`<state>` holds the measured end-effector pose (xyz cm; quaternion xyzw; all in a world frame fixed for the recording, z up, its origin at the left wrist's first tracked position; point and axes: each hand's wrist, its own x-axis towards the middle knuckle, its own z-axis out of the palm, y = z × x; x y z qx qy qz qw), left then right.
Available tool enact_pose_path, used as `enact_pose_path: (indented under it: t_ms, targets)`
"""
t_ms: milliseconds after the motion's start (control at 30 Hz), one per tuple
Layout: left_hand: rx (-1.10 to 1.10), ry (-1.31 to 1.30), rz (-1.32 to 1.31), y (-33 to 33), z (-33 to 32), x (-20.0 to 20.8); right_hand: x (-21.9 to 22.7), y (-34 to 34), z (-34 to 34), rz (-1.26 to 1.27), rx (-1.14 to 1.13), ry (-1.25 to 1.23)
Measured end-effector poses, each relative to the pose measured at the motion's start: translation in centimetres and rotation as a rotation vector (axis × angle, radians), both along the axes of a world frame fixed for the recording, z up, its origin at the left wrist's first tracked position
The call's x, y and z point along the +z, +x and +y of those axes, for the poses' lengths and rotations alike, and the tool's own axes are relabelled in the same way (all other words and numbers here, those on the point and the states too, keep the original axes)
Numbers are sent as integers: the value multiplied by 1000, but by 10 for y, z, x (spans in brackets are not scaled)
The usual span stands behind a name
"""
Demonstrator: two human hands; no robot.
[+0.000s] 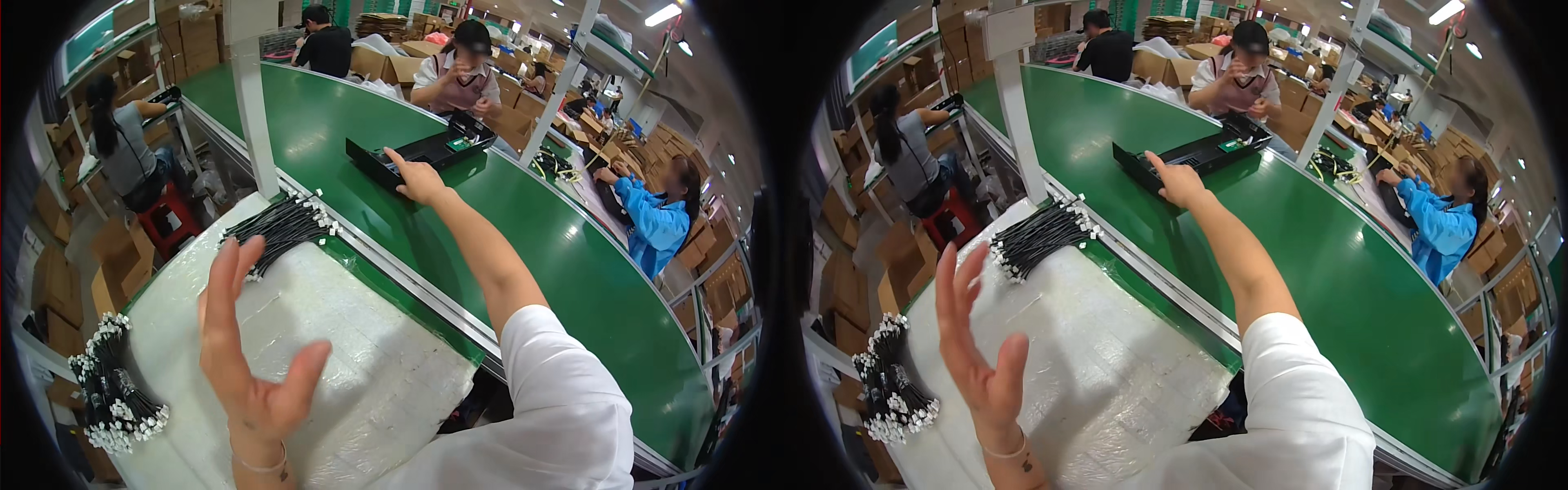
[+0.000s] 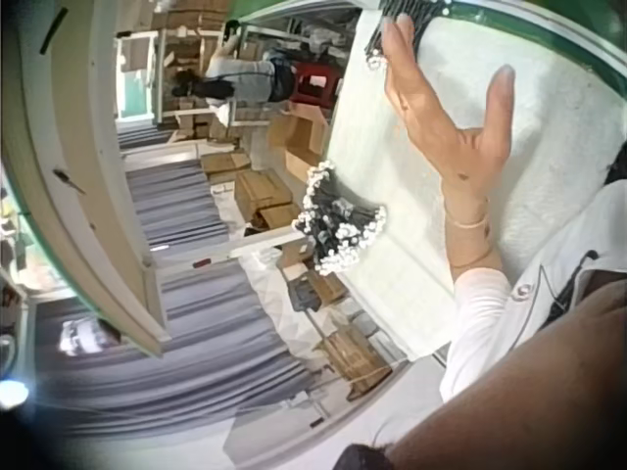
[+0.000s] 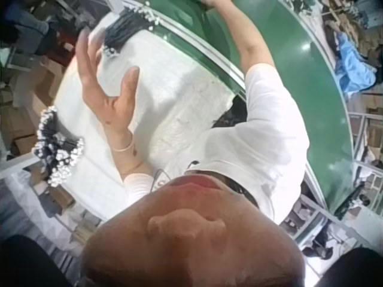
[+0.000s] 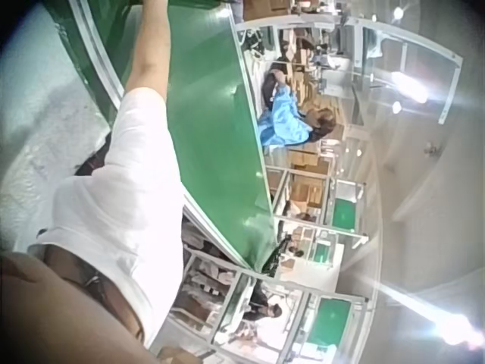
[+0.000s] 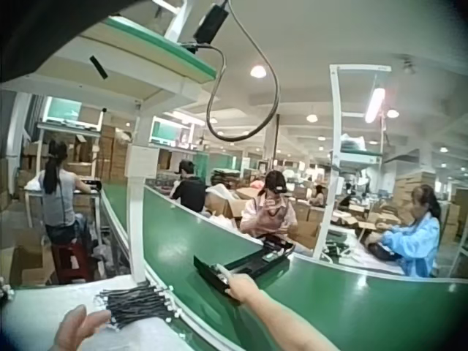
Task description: Assembling internal electronic components into black plastic casings on an industrial assembly line.
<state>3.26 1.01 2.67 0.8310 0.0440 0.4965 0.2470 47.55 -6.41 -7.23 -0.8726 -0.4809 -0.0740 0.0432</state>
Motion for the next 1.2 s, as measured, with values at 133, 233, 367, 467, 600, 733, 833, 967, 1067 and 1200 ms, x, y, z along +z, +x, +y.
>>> enact_pose_path:
  t_ms: [133, 233, 367, 467, 600, 733, 833, 967, 1067, 1200]
  targets:
    - [-328, -557, 58, 28, -6, -18, 2, -9, -30, -20, -5, 127]
    - [-598, -1226, 147, 50, -10, -56, 24, -77, -64, 123, 37, 534]
    - [-550, -1830, 186, 60, -43, -105, 52, -229, -81, 112, 297, 611]
    - [-522, -1731, 34, 45, -60, -95, 48, -306, -118, 230, 592, 460]
    - [-343, -1403, -215, -49, -59, -134, 46, -303, -140, 482, 616, 706]
    - [-50, -2017, -419, -185, -40, -111, 33, -274, -147, 454, 566, 789]
    - [275, -1853, -520, -285, -37, -135, 13, -278, -158, 552, 532, 666]
    - [679, -1696, -189, -407, -14, -140, -8, -302, -130, 777, 667, 491]
    - [1150, -696, 326, -373, 4, -107, 3, -317, -111, 661, 722, 447]
    - [702, -448, 474, -214, -9, -44, 16, -309, -100, 666, 604, 440]
